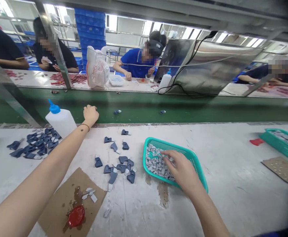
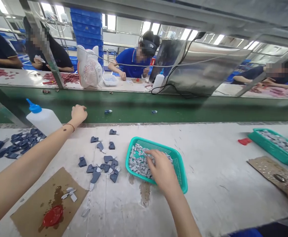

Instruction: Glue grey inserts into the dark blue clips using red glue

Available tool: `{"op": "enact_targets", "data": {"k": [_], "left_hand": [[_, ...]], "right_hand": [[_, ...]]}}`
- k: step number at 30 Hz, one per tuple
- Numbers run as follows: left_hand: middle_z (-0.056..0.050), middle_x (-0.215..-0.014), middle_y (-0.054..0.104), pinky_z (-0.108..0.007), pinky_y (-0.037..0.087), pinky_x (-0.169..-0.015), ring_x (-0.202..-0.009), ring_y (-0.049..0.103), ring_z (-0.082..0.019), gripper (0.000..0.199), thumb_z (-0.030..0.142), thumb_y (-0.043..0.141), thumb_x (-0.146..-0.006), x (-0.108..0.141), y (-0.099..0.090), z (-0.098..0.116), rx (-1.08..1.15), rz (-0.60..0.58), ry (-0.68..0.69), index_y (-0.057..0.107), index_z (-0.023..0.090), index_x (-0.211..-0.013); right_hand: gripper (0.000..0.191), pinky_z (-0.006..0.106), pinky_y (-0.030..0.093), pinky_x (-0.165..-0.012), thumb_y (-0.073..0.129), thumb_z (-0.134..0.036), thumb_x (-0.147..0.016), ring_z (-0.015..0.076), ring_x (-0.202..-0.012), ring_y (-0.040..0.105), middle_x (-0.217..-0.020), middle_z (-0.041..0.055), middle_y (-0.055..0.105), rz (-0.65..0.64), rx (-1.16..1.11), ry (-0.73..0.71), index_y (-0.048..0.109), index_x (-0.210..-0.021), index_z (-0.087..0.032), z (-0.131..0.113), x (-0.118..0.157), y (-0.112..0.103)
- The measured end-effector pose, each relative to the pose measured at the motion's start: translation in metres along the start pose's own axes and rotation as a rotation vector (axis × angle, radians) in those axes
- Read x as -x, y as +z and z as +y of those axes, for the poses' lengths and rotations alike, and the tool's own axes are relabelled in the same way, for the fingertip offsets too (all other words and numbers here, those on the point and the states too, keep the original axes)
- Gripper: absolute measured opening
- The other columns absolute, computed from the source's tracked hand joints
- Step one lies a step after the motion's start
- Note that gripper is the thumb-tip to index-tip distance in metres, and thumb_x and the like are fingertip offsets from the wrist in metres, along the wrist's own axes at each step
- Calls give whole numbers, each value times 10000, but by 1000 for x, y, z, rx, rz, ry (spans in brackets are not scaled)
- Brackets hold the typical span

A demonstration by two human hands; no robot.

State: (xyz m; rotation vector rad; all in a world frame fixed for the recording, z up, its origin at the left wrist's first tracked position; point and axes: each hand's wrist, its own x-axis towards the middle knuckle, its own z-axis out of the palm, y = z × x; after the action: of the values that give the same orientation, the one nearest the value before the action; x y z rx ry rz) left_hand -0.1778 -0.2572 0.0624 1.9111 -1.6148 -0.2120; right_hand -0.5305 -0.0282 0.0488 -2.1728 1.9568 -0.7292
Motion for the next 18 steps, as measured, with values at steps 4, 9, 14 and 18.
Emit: {"op": "enact_targets", "data": {"k": [4, 9, 14, 18], "left_hand": [[-165, -1354, 542, -456, 322, -1099, -1293, 435, -320, 375, 155, 541, -884, -5, 15, 17, -44, -109, 256, 601, 131, -1254], [-100, -1334, 557, -533, 393, -1047, -1242, 502, -281, 369, 269, 610, -900, -8, 37, 30, -40, -203, 349, 569, 178, -1255], [-100, -1257, 598, -525, 438, -1012, -1185, 549, -270, 280, 282, 620, -899, -6, 39, 32, 78, -191, 243, 616, 149, -1146], [-81, -1142, 652, -464, 503, -935, -1062, 616, -229, 204, 279, 630, -894, 5, 28, 39, 300, -184, 116, 642, 138, -1041]], "right_hand": [[242, 372, 503, -840, 482, -129, -847, 274, -999, 652, -1031, 98, 723, -153, 60, -96, 697, -939, -194, 5, -33, 12], [220, 345, 487, -727, 471, -96, -852, 278, -903, 654, -958, 114, 701, -195, 124, -127, 674, -867, -179, 2, -37, 17], [206, 314, 496, -702, 502, -84, -831, 239, -861, 658, -919, 93, 695, -190, 67, -107, 668, -906, -179, 1, -36, 17], [218, 338, 521, -698, 535, -130, -824, 239, -824, 660, -912, 106, 687, -149, -22, -80, 687, -977, -163, 0, -35, 9]]}}
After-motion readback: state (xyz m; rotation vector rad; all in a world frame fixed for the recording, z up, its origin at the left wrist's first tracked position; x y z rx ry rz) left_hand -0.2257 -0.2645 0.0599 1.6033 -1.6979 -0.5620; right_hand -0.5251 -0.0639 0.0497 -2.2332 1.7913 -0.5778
